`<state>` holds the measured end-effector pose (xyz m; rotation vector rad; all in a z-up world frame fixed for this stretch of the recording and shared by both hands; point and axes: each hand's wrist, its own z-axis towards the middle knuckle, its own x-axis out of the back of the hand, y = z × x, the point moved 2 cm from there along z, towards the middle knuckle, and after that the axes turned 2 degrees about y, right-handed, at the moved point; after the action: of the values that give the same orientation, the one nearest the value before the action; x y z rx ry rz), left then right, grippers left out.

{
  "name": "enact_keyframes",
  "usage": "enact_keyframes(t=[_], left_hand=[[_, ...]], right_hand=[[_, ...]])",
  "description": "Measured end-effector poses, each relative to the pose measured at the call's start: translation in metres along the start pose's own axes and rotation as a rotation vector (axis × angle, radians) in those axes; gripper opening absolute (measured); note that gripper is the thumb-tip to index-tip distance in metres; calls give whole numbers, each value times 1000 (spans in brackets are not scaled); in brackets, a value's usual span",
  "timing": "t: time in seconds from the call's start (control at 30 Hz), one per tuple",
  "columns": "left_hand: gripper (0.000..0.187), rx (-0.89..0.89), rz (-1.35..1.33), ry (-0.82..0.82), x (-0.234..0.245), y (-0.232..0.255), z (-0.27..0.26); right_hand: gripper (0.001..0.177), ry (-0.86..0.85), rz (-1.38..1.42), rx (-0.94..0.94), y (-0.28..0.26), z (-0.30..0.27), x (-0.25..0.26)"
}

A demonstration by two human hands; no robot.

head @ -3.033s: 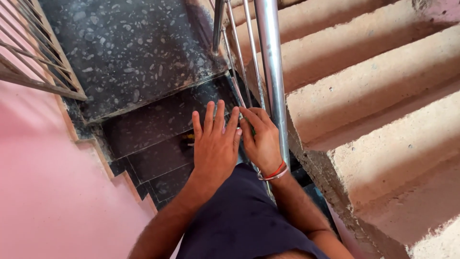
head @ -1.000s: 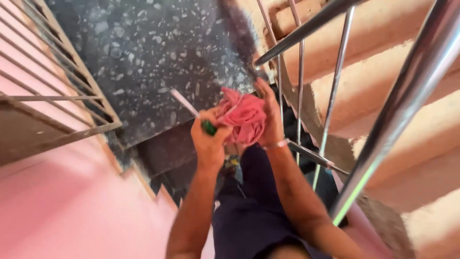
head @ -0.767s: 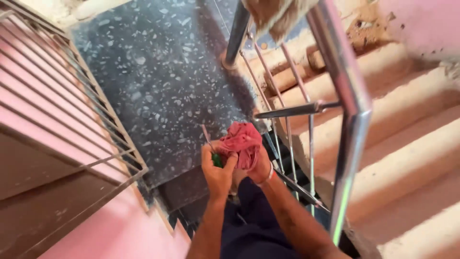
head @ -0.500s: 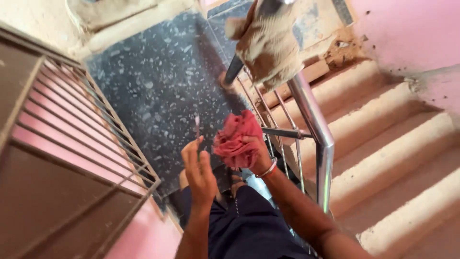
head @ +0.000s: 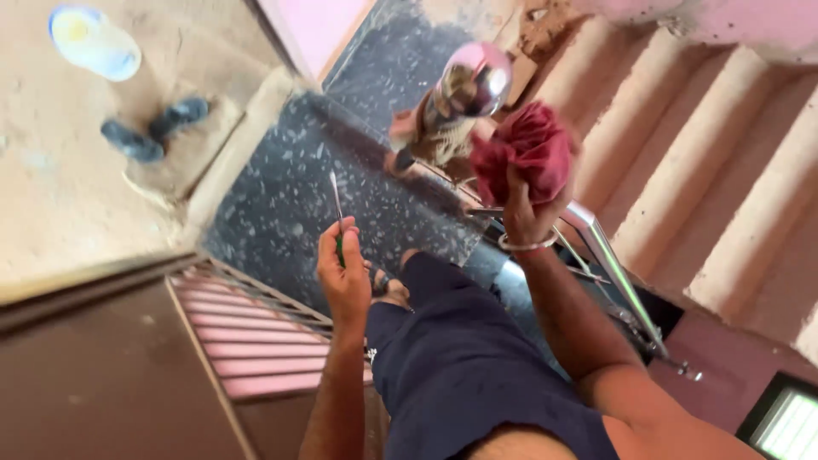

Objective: The recorder is using a screwdriver and a cloth to fix or clean a metal stair railing.

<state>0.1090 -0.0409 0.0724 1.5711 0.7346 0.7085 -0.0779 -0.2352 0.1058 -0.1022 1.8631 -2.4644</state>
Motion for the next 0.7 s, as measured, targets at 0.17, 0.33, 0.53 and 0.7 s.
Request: enact_keyframes(t=[0.17,0.33,0.53,0.7], left_hand=[[25,94,-141,-185,-29,31,92],[25,46,-29,-373,-71,22,181],[22,124,75,-631,-139,20,277],[21,44,239,-865,-199,18,338]], right_hand=[[55,-293,-885,204,-9,101,-72],[39,-314,-531,-183,50,171,-68],[47,-190,590,-704,188,132,-24],[65,234,1117,-836,170,65,-30]])
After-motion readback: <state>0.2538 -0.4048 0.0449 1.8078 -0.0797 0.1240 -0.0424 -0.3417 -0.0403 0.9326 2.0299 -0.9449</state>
